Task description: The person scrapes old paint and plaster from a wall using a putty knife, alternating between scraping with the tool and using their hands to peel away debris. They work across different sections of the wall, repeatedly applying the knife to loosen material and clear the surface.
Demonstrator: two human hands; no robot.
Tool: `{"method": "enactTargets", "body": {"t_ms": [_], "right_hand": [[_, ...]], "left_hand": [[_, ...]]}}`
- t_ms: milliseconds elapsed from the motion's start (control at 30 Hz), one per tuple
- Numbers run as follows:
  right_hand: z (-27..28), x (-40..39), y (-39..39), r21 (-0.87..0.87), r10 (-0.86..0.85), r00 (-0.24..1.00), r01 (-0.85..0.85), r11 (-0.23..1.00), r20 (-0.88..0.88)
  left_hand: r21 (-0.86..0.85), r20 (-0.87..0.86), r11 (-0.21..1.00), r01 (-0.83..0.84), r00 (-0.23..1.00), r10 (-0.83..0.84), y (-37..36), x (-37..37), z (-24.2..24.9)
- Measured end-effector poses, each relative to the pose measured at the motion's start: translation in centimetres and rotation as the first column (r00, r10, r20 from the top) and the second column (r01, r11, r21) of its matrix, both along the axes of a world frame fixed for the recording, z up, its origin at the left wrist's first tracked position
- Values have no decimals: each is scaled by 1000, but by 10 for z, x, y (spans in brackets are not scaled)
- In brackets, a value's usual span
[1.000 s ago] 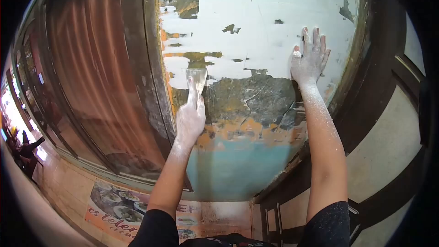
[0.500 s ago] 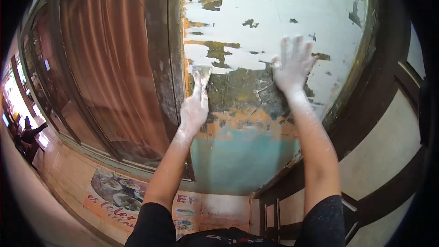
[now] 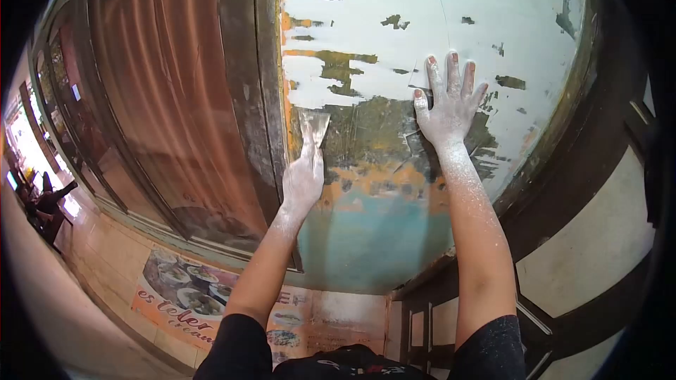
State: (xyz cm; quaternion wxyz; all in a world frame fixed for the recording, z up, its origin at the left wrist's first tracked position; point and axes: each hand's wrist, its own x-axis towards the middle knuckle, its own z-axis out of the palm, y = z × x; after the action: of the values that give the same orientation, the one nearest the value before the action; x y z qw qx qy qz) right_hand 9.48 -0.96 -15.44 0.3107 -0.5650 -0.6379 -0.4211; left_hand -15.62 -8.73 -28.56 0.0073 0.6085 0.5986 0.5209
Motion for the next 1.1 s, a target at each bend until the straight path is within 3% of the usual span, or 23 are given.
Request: {"method": "enactTargets", "body": {"t_ms": [67, 167, 267, 333, 433, 467, 500, 567, 600, 633, 733, 833, 900, 967, 1033, 1100], "right_hand": [[-3, 0, 0, 3, 6, 1000, -6, 1000, -7], [-3, 2, 3, 24, 26, 1000, -26, 999, -4], [-5, 4, 9, 65, 70, 998, -70, 995, -7], [-7, 5, 11, 146, 161, 987, -159, 976, -4], [-6, 3, 8, 65, 74, 997, -72, 995, -18], [-4, 2, 5, 49, 59, 998, -57, 997, -22], [-4, 3, 6, 53, 55, 998, -54, 997, -21], [-6, 4, 8, 92, 115, 993, -112, 990, -28], [-4, 1, 4, 49, 67, 997, -65, 997, -30], [-4, 2, 6, 51, 64, 997, -62, 997, -32], [-7, 4, 8, 80, 96, 995, -93, 992, -31], [-7, 1, 6, 75, 91, 995, -88, 993, -30], [-4, -1, 3, 18, 23, 999, -23, 1000, -42], [-9, 1, 4, 67, 66, 997, -64, 996, -32], [-1, -4, -4, -38, -33, 999, 31, 999, -40], [-3, -2, -1, -31, -21, 999, 20, 999, -38]], "left_hand": [[-32, -27, 999, -21, 999, 20, 6, -7, -12], [142, -25, 989, 30, 999, -26, 9, -16, 41], [45, -5, 999, -10, 1000, 11, 8, -19, 81], [53, -40, 998, -21, 999, 24, 8, -25, 65], [143, -27, 990, 10, 1000, -6, 7, -17, 18], [-44, -30, 998, -33, 999, 32, 6, -18, 9], [-41, -29, 999, -30, 999, 29, 7, -20, 13], [119, -89, 993, -4, 996, 14, 13, -24, 24], [88, -90, 996, -1, 996, 9, 6, -25, 48], [226, -166, 974, 9, 986, 30, 13, -30, 63], [94, -109, 994, -51, 992, 61, 3, -30, 108], [133, -93, 991, -35, 995, 48, 6, -27, 83], [154, -76, 988, -28, 996, 40, 15, -26, 28], [122, -69, 992, -32, 997, 41, 15, -20, -17], [125, -72, 992, -27, 997, 36, 13, -19, -5], [172, -88, 985, -8, 996, 23, 11, -21, 27]]}}
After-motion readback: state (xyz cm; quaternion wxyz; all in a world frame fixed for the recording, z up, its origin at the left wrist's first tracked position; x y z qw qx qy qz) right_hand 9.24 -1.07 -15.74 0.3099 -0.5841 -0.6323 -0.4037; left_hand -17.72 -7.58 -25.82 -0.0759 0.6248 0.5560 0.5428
